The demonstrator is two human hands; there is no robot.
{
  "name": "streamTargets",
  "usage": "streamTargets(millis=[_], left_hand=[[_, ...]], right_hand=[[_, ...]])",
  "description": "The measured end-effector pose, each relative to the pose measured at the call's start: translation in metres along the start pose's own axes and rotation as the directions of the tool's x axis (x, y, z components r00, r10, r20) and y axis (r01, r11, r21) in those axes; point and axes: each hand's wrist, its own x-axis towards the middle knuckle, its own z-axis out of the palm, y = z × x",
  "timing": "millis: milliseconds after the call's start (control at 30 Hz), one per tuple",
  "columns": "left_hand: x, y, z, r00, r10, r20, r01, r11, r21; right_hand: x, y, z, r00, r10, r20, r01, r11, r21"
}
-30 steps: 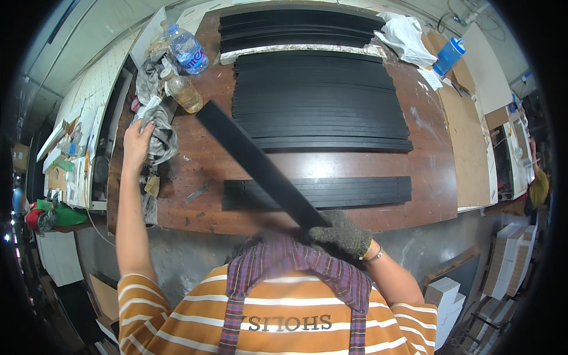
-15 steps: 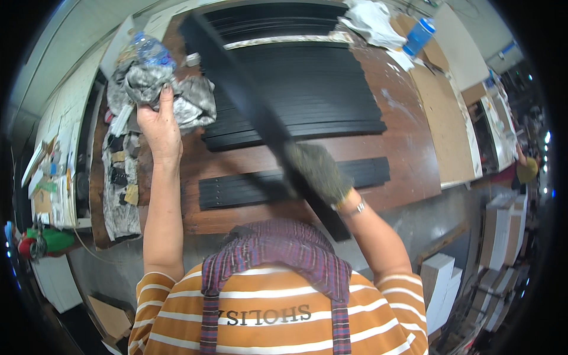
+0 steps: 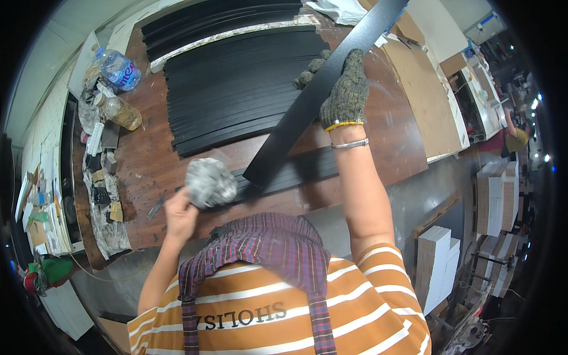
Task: The person wipes and scrubs long black planks on a wooden workbench using a cloth and a small yellow sponge. They handle each plank one at a time, wiping both sides and edges, then place the cleaned planks into a stack.
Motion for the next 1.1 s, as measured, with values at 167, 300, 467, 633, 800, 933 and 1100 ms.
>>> streamTargets(millis=[167, 300, 467, 633, 800, 933, 1100], left_hand=[[0.015, -0.003, -0.019, 0.888, -0.229, -0.400, 0.029, 0.894, -0.447], [0.016, -0.008, -0.042, 0.850, -0.175, -0.496, -0.011, 0.937, -0.350], [0.002, -0.011, -0.086, 0.695, -0.177, -0.697, -0.114, 0.930, -0.350], [-0.010, -0.007, -0.100, 0.644, -0.295, -0.706, -0.087, 0.888, -0.451], [-0.002, 0.005, -0.055, 0.775, -0.377, -0.508, 0.009, 0.810, -0.587], [0.023, 0.021, -0.018, 0.898, -0.356, -0.258, 0.111, 0.751, -0.651], [0.068, 0.042, -0.010, 0.954, -0.275, -0.122, 0.134, 0.751, -0.646]], right_hand=[[0.003, 0.004, 0.000, 0.996, 0.045, 0.078, -0.046, 0.999, 0.010], [0.004, -0.010, -0.013, 0.920, 0.089, 0.381, 0.074, 0.916, -0.394], [-0.001, 0.005, -0.043, 0.816, 0.180, 0.550, 0.524, 0.171, -0.834], [-0.020, 0.036, -0.053, 0.820, 0.402, 0.408, 0.412, 0.083, -0.908], [-0.011, 0.010, -0.021, 0.866, 0.180, 0.467, 0.056, 0.893, -0.447], [0.007, -0.003, 0.001, 0.897, 0.068, 0.436, -0.100, 0.994, 0.051], [0.013, 0.005, -0.009, 0.982, 0.111, 0.151, -0.119, 0.992, 0.046]])
